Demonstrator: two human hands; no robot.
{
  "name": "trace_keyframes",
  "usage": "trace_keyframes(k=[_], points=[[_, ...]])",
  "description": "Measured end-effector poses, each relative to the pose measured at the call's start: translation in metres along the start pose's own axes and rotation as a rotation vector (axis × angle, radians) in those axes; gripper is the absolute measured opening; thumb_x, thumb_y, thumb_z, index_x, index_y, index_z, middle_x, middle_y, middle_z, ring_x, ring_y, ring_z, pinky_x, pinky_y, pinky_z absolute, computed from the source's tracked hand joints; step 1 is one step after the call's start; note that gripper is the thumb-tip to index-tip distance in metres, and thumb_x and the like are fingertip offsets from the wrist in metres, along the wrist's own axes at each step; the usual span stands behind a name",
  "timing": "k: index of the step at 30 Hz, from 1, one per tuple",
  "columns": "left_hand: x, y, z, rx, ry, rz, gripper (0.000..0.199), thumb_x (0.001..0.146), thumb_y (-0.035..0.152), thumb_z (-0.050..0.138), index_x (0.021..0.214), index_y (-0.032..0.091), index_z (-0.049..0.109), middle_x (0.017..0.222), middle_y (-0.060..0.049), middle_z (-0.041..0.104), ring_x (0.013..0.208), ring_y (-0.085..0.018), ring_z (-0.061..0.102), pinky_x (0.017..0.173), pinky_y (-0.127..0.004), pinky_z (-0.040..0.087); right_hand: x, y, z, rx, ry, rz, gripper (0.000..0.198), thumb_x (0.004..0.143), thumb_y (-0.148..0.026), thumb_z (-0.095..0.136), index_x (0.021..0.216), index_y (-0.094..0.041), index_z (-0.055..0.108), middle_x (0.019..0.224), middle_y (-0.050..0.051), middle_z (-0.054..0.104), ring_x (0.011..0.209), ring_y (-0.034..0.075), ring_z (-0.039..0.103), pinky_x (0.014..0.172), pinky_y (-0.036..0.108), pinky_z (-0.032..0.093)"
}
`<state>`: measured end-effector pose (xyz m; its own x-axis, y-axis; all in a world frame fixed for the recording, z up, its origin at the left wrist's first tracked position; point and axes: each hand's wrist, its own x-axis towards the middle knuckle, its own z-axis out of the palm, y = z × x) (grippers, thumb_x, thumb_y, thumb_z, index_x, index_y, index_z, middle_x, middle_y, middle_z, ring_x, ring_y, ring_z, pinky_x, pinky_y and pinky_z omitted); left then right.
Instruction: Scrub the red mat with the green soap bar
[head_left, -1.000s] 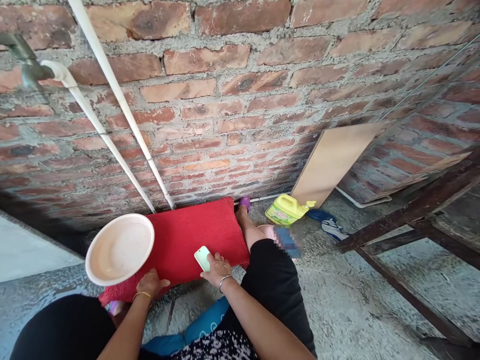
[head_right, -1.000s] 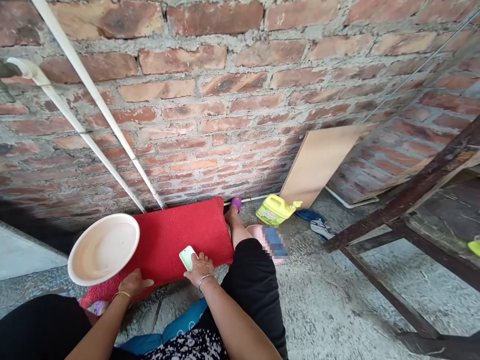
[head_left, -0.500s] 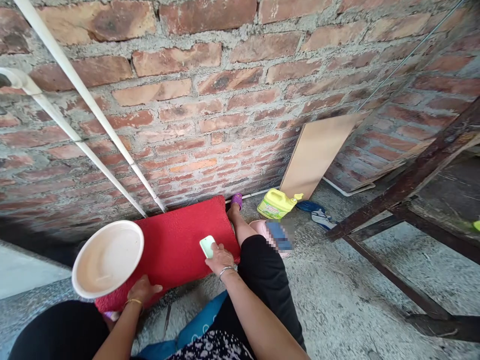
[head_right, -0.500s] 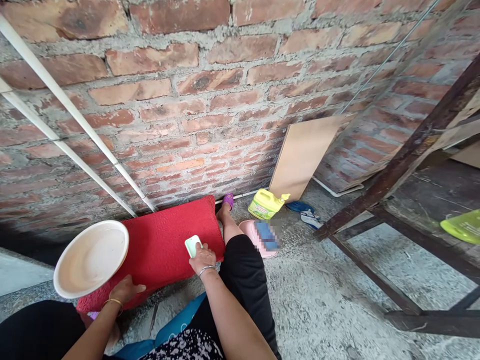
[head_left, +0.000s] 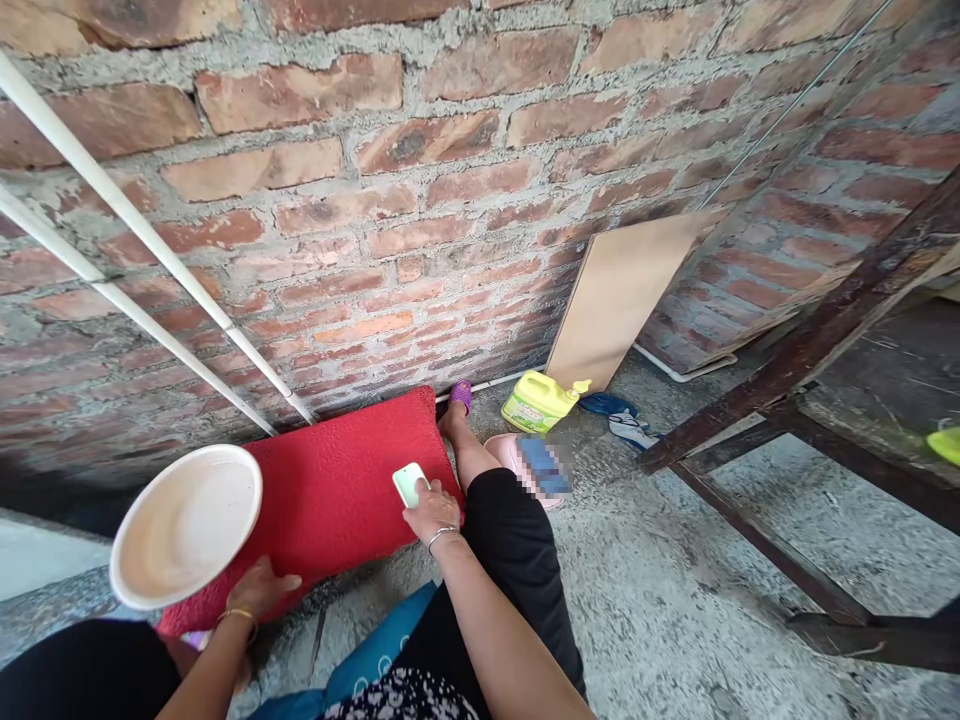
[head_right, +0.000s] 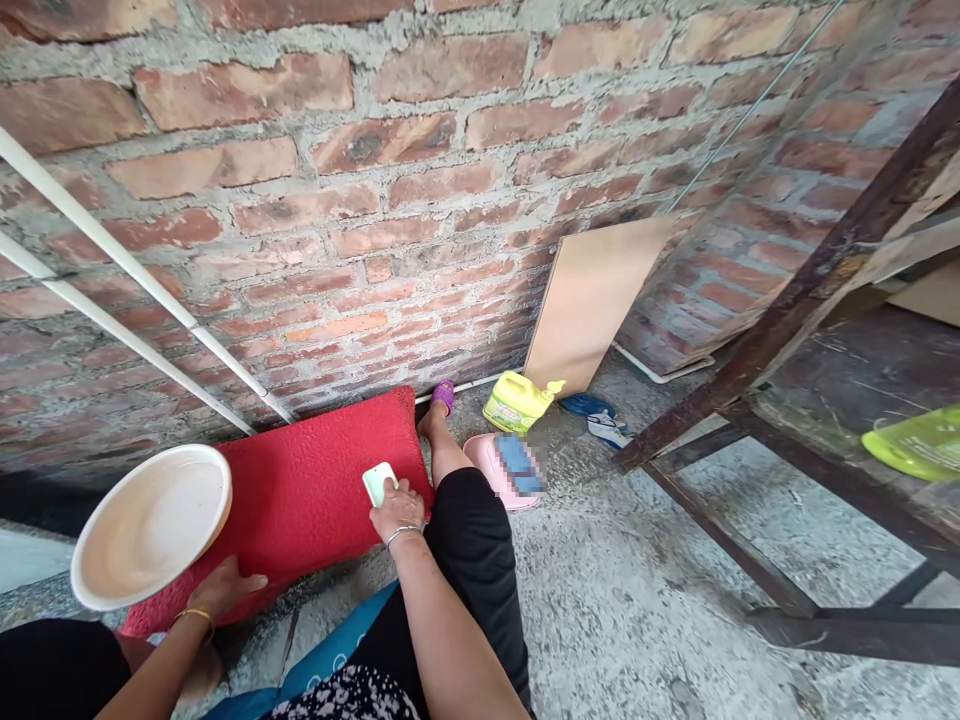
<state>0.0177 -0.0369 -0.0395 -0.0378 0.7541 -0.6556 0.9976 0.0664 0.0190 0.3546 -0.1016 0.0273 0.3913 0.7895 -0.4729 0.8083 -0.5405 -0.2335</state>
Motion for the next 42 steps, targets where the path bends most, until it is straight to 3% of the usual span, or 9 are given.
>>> trace_keyframes(k=[6,9,13,15,24,27,34,36,42], points=[[-0.001,0.0,0.002,-0.045,0.032,-0.008,0.049,0.065,0.057,0.062,0.095,0.018,0.058,0.117,-0.017,0.067,0.116,-0.033,0.06,0.093,-0.04,0.047,0.002,-0.035,0.038,-0.015,-0.177,-0.297,0.061,0.067,-0.027,0.065,0.126,-0.028,0.051,0.124,0.013,0.054,0.107,0.028,0.059,0.09,0.043,0.04],[0.001,-0.001,0.005,-0.039,0.039,-0.013,0.054,0.066,0.058,0.061,0.099,0.015,0.057,0.118,-0.02,0.066,0.117,-0.034,0.059,0.091,-0.04,0.048,0.005,-0.028,0.032,-0.04,-0.201,-0.215,0.062,0.068,-0.022,0.064,0.128,-0.026,0.051,0.125,0.014,0.054,0.111,0.029,0.057,0.091,0.042,0.039],[0.002,-0.002,0.005,-0.032,0.024,0.006,0.052,0.067,0.056,0.061,0.099,0.015,0.057,0.117,-0.019,0.066,0.114,-0.033,0.061,0.089,-0.038,0.049,0.007,-0.001,0.005,-0.03,-0.048,-0.023,0.051,0.074,-0.022,0.058,0.125,-0.023,0.055,0.12,0.015,0.056,0.11,0.029,0.056,0.09,0.04,0.038],[0.002,0.0,0.004,-0.029,0.013,0.01,0.049,0.068,0.055,0.061,0.097,0.016,0.057,0.115,-0.018,0.067,0.112,-0.032,0.062,0.088,-0.037,0.049,0.005,0.002,-0.001,0.0,-0.006,-0.017,0.048,0.075,-0.027,0.057,0.122,-0.022,0.056,0.118,0.014,0.056,0.107,0.029,0.057,0.089,0.04,0.038],[-0.012,0.014,-0.008,0.023,-0.007,-0.06,0.045,0.07,0.053,0.064,0.098,0.019,0.057,0.12,-0.015,0.067,0.114,-0.029,0.061,0.087,-0.033,0.048,-0.016,-0.065,0.046,-0.032,-0.054,-0.503,0.041,0.073,-0.027,0.059,0.113,-0.023,0.061,0.118,0.011,0.057,0.107,0.027,0.055,0.092,0.041,0.035],[-0.015,0.014,-0.01,0.011,0.001,-0.053,0.048,0.071,0.054,0.064,0.101,0.017,0.057,0.121,-0.016,0.066,0.114,-0.03,0.061,0.088,-0.034,0.048,-0.008,-0.056,0.041,-0.054,-0.064,-0.447,0.04,0.073,-0.026,0.059,0.112,-0.022,0.061,0.118,0.012,0.057,0.106,0.027,0.055,0.09,0.039,0.036],[-0.012,0.012,-0.007,-0.024,0.01,-0.053,0.051,0.068,0.053,0.066,0.102,0.015,0.059,0.121,-0.019,0.066,0.115,-0.032,0.061,0.088,-0.037,0.048,0.017,-0.002,-0.002,-0.038,0.024,0.007,0.043,0.079,-0.03,0.055,0.121,-0.019,0.058,0.119,0.015,0.056,0.106,0.028,0.057,0.084,0.035,0.039],[-0.01,0.011,-0.006,-0.034,0.016,-0.054,0.052,0.066,0.053,0.066,0.101,0.016,0.059,0.121,-0.018,0.066,0.114,-0.033,0.061,0.087,-0.038,0.048,0.014,-0.006,0.0,-0.022,0.025,-0.011,0.042,0.079,-0.033,0.057,0.119,-0.02,0.059,0.119,0.014,0.055,0.106,0.027,0.057,0.085,0.034,0.039],[-0.006,0.008,-0.001,-0.049,0.032,-0.074,0.054,0.065,0.053,0.068,0.103,0.015,0.059,0.12,-0.019,0.066,0.113,-0.032,0.062,0.088,-0.038,0.048,-0.002,-0.044,0.03,-0.042,-0.087,-0.322,0.04,0.071,-0.028,0.063,0.111,-0.026,0.062,0.118,0.009,0.056,0.105,0.024,0.056,0.086,0.032,0.038]])
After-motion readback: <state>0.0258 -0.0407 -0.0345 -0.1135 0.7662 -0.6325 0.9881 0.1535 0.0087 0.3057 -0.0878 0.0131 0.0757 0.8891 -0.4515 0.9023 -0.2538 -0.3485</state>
